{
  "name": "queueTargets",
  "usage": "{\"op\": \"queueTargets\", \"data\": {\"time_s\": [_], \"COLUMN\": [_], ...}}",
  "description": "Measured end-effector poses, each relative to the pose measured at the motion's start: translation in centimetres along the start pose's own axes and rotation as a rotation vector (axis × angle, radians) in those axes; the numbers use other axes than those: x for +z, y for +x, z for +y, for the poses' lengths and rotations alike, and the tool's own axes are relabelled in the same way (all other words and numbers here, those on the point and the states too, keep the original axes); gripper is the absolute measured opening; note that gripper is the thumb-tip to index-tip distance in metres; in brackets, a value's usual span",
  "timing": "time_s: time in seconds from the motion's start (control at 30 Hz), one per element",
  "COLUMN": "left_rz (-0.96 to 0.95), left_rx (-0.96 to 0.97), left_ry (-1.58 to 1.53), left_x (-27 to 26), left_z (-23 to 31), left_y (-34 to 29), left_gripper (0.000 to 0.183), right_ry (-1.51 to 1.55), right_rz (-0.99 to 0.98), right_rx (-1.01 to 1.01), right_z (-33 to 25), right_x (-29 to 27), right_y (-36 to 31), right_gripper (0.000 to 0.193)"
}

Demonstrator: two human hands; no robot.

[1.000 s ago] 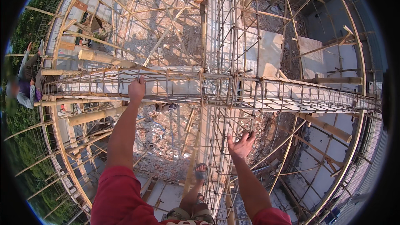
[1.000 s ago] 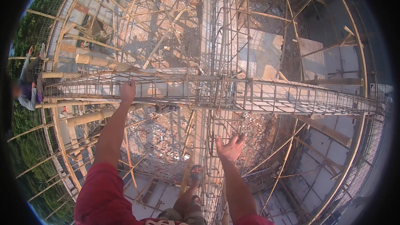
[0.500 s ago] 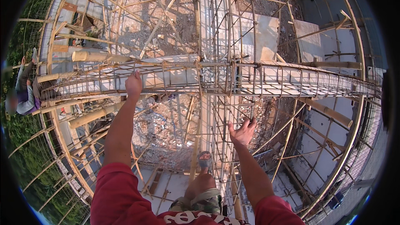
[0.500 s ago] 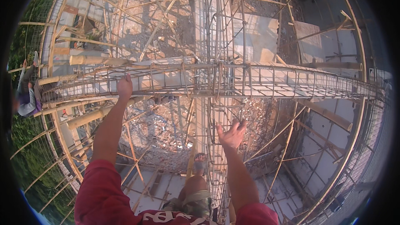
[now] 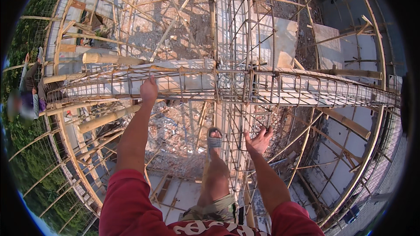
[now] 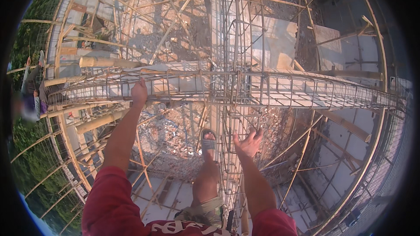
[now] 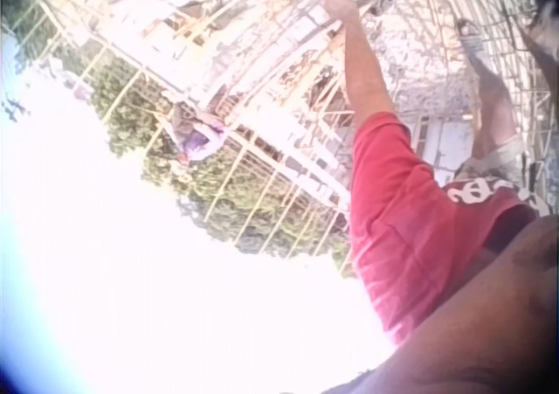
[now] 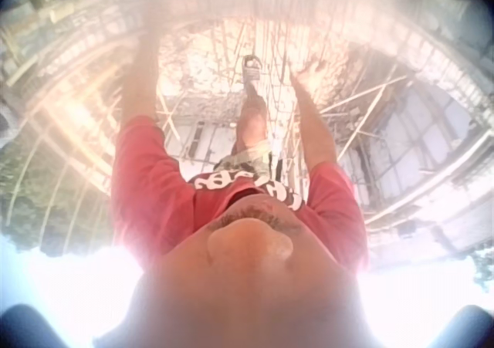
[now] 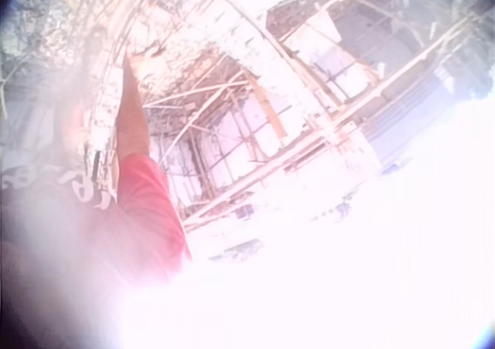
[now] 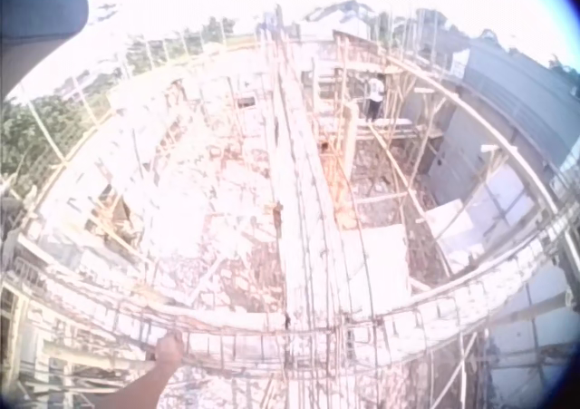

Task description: The person walks along a narrow bamboo scaffold and repeatedly lifts, positions, and secures bamboo poles to the structure. He uses a measuring tape to check dimensions and adjusts the placement of poles to align with the rebar framework.

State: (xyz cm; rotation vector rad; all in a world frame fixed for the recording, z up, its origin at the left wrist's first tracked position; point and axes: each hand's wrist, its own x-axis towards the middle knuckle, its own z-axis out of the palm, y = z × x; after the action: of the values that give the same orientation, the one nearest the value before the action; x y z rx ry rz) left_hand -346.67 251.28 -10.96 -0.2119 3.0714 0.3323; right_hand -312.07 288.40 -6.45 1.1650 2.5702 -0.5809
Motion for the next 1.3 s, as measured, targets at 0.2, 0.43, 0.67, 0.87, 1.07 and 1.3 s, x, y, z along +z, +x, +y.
{"op": "queueTargets", "data": {"time_s": [0.2,0.43,0.67,0.87,1.07,1.3], "left_rz": [0.067,0.024,-0.038,-0.09,-0.185,-0.199], "left_rx": [0.073,-0.01,0.025,-0.08,-0.135,-0.114], "left_ry": [-0.064,-0.023,-0.063,-0.04,-0.083,-0.119], "left_x": [0.3,-1.6,0.5,-0.3,-0.5,-0.7], "left_z": [0.9,-1.1,-0.9,-0.5,-0.7,0.5], "left_y": [-0.3,-1.4,-1.5,-1.8,-2.9,-2.0], "left_gripper": [0.05,0.043,0.04,0.037,0.037,0.04], "right_ry": [-0.01,0.032,0.048,-0.046,0.179,0.181], "right_rz": [0.041,0.007,-0.038,-0.224,0.048,0.417], "right_rx": [-0.012,-0.095,0.018,-0.032,-0.179,-0.355], "right_z": [0.3,0.4,1.2,6.0,-6.9,-21.2], "right_x": [-0.5,1.3,0.7,4.0,-13.4,-14.0], "right_y": [0.0,-0.3,-0.3,-0.7,10.5,32.3], "right_gripper": [0.081,0.075,0.082,0.088,0.039,0.073]}}
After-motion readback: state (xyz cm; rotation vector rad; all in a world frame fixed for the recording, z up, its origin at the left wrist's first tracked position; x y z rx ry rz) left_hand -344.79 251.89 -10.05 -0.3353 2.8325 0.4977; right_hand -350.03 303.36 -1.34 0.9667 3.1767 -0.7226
